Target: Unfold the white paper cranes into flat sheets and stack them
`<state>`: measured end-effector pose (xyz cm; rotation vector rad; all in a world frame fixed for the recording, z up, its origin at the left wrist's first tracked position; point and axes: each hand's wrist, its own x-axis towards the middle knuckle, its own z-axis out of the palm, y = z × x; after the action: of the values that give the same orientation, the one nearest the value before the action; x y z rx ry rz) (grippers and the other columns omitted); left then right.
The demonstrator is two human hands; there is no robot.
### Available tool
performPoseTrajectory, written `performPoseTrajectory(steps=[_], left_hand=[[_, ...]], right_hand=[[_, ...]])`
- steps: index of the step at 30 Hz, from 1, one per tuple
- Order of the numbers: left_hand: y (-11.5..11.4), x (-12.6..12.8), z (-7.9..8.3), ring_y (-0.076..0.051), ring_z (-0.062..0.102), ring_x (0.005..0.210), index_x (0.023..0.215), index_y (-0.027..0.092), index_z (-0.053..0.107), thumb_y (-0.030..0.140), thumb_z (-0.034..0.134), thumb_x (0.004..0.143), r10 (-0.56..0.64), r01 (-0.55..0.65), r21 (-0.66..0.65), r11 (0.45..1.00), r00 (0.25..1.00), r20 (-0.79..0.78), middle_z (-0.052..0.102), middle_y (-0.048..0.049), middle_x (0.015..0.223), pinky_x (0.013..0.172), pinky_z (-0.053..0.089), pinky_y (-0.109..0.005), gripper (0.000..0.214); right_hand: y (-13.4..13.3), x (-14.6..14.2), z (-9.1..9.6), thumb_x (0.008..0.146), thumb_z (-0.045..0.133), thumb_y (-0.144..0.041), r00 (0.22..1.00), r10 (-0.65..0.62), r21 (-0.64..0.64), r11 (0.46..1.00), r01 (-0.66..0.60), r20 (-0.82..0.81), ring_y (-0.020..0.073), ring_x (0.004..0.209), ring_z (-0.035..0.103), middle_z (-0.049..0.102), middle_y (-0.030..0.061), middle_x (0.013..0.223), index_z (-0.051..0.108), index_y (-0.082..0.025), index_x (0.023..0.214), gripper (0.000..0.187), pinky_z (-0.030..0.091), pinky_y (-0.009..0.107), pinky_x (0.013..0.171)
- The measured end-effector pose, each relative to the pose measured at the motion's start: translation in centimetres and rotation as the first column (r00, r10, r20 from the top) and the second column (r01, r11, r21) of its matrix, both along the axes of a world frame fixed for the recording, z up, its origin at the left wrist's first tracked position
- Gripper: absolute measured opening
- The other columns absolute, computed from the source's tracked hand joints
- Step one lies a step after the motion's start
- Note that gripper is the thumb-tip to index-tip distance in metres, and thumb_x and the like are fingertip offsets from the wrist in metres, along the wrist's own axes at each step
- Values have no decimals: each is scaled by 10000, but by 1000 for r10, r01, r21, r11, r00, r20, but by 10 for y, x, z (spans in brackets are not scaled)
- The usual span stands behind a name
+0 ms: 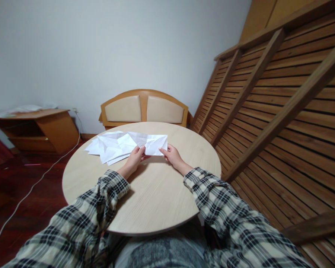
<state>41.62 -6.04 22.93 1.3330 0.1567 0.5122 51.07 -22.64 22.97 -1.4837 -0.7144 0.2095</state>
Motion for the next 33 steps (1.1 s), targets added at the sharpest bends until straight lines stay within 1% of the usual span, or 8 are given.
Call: performPoseTrajectory(steps=[6, 11, 16, 20, 23, 25, 28, 33], left_hand=[[-2, -6, 2, -182, 693, 767, 950, 188, 485, 309, 743, 733, -121, 122, 13, 992, 991, -64, 640, -25, 865, 804, 554, -350, 359], [-4, -7, 4, -179, 697, 727, 921, 182, 474, 255, 705, 749, -80, 83, 36, 996, 994, -79, 624, -10, 787, 774, 555, -337, 297], [-2, -5, 4, -139, 646, 668, 926, 184, 512, 207, 677, 746, -22, 21, -15, 1000, 999, -42, 620, -28, 850, 705, 554, -303, 245], [-1, -1, 5, -103, 561, 595, 868, 176, 532, 164, 633, 747, 52, -54, -46, 998, 998, -26, 599, -18, 811, 609, 522, -253, 158], [-1, 0, 8, -118, 569, 630, 885, 166, 566, 146, 600, 739, 67, -69, -70, 995, 997, -33, 624, -34, 833, 599, 506, -253, 151], [-2, -1, 10, -128, 580, 660, 873, 160, 579, 140, 588, 729, 77, -81, -97, 992, 996, -44, 636, -42, 842, 610, 503, -257, 146], [-1, -1, 11, -128, 575, 668, 855, 155, 586, 147, 582, 724, 81, -86, -137, 987, 996, -44, 634, -38, 826, 597, 484, -241, 132], [2, 2, 8, -123, 554, 629, 799, 156, 566, 171, 593, 716, 79, -84, -150, 985, 996, -39, 610, -14, 758, 551, 454, -224, 88]], right_hand=[[-1, 4, -1, 742, 666, -413, 998, -56, 28, 998, 56, -4, 81, 462, 435, 518, -44, 603, 526, -176, 823, 288, 316, 208, 420], [0, 1, -1, 750, 655, -467, 999, -44, 28, 999, 44, 5, 80, 449, 428, 505, -49, 600, 518, -181, 811, 323, 310, 207, 402], [0, 1, 1, 886, 429, -548, 996, -79, 48, 996, 77, 36, 85, 433, 440, 472, -47, 581, 499, -193, 798, 372, 324, 198, 381], [-4, 2, 3, 906, 402, -370, 995, -92, 93, 992, 89, 31, 62, 416, 449, 565, -33, 732, 491, -201, 1100, 273, 329, 176, 381], [-7, 1, 4, 827, 466, -214, 995, -74, 82, 994, 69, 62, 51, 483, 517, 606, 40, 1038, 353, -252, 1368, 553, 370, 170, 402], [-7, 0, 5, 778, 489, -154, 993, -48, 62, 997, 42, 106, 58, 567, 565, 553, 86, 1215, 338, -279, 1419, 670, 418, 176, 435], [-7, -2, 4, 762, 498, -124, 978, -1, 29, 1000, -6, 209, 78, 653, 577, 518, 97, 1300, 507, -264, 1328, 583, 472, 196, 489], [-7, 0, 1, 768, 510, -76, 910, 8, -32, 999, 5, 414, 118, 789, 576, 592, 69, 1146, 710, -229, 1018, 355, 520, 252, 652]])
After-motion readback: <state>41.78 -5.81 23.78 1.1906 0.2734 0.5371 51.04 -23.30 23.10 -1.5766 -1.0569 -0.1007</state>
